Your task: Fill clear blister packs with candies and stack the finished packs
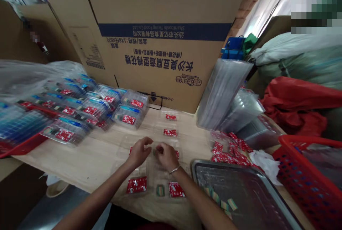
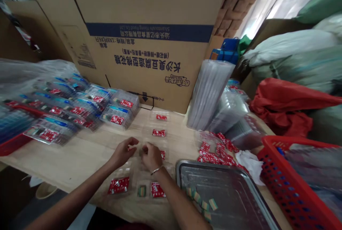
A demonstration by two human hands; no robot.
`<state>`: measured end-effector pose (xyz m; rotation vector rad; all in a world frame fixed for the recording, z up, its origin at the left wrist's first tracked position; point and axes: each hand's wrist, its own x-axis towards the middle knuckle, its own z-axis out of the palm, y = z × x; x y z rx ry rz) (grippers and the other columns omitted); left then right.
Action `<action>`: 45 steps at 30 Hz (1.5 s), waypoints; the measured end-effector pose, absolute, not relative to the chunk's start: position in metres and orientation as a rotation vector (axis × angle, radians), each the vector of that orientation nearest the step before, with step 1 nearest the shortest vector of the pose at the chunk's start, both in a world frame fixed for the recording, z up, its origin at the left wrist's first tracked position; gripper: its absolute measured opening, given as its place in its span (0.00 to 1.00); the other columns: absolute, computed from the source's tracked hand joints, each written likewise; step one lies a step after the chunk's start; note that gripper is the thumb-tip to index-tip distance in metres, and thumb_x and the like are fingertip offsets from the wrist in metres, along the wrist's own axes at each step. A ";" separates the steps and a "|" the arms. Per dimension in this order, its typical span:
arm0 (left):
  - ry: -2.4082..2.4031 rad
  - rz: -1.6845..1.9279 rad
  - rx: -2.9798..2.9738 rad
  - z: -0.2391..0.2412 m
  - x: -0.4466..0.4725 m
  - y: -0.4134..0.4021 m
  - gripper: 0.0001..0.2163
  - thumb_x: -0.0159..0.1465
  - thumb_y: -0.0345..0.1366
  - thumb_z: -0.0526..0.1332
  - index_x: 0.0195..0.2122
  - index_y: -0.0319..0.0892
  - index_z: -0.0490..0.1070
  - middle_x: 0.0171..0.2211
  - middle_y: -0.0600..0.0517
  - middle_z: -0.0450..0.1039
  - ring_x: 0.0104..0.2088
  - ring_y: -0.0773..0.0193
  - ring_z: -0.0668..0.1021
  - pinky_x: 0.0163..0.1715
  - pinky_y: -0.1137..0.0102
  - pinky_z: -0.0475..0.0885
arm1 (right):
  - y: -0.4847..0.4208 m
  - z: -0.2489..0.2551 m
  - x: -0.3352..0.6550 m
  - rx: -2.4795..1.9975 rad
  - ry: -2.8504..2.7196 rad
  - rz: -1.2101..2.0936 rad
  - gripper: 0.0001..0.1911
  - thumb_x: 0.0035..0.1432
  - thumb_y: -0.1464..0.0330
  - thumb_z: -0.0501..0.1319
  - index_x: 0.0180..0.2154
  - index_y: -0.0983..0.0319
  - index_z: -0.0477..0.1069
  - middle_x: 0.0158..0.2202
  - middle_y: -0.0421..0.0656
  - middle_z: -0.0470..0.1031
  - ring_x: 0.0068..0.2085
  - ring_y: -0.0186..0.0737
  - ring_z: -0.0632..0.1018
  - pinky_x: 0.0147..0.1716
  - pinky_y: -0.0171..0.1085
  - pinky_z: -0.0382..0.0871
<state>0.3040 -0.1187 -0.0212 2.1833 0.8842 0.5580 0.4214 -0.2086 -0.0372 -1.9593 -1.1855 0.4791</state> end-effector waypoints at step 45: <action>0.126 0.020 2.549 -0.037 0.451 -0.286 0.07 0.53 0.23 0.56 0.29 0.37 0.73 0.36 0.42 0.74 0.43 0.52 0.73 0.45 0.61 0.64 | -0.419 -0.054 0.522 -2.218 -0.930 0.119 0.06 0.53 0.74 0.56 0.30 0.61 0.72 0.32 0.43 0.69 0.34 0.38 0.73 0.34 0.34 0.64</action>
